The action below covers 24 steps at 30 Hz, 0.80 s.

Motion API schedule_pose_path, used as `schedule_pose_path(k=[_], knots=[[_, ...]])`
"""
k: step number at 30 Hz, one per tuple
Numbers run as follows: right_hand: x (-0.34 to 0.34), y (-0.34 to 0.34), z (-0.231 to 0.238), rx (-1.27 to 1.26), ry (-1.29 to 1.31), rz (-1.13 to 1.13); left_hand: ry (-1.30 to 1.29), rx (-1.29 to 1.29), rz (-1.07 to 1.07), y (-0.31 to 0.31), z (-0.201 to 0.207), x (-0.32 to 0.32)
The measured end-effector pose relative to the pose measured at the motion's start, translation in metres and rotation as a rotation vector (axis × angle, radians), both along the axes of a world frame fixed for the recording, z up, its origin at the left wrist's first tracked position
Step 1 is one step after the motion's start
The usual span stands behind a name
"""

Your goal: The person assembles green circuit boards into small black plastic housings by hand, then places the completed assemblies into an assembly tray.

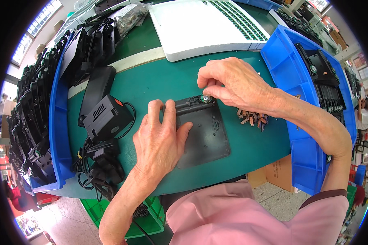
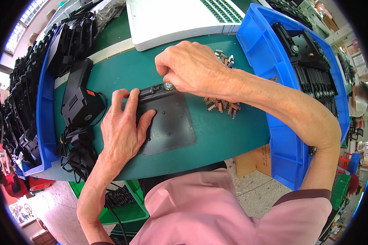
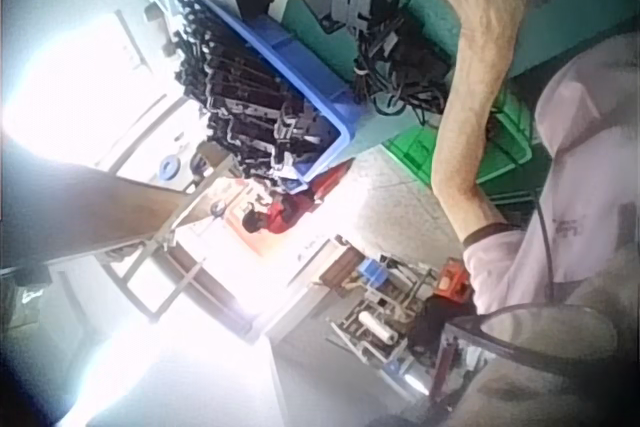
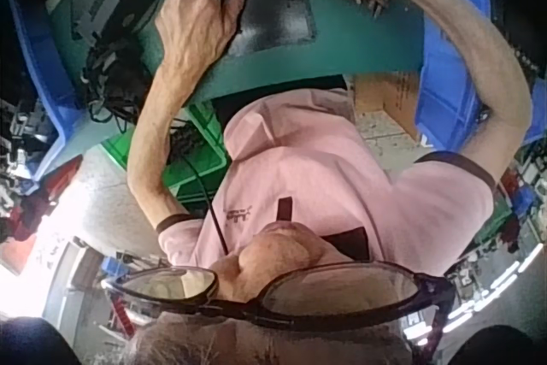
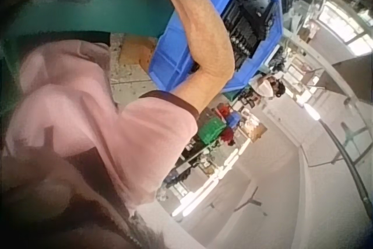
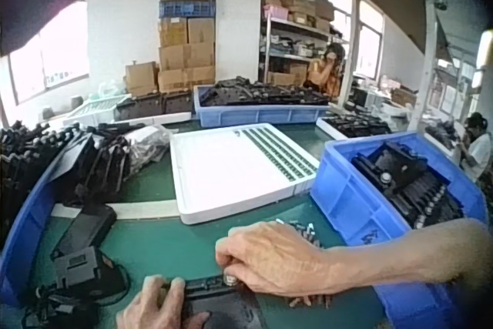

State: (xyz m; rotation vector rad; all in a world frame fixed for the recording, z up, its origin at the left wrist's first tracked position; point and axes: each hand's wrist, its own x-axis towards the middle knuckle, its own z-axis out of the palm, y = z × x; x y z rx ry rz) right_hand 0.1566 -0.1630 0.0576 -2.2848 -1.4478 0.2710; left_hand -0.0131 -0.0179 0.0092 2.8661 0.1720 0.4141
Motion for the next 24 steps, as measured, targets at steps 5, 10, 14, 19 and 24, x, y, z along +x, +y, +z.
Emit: schedule_pose_path(k=[5, 10, 14, 19, 24], knots=[[0.008, 0.006, -0.016, 0.110, 0.048, -0.010, 0.018, -0.063, -0.004, 0.002, 0.003, 0.000], [0.009, 0.009, -0.012, 0.110, 0.066, 0.053, -0.015, -0.149, 0.001, 0.006, 0.001, 0.000], [0.003, 0.004, -0.008, 0.015, -0.026, 0.121, -0.048, -0.174, 0.003, 0.010, -0.002, -0.002], [-0.006, 0.004, -0.012, -0.170, -0.061, 0.184, -0.066, -0.151, -0.020, 0.016, -0.008, -0.001], [-0.004, 0.002, -0.007, -0.163, -0.043, 0.169, -0.091, -0.206, -0.015, 0.008, -0.003, 0.001]])
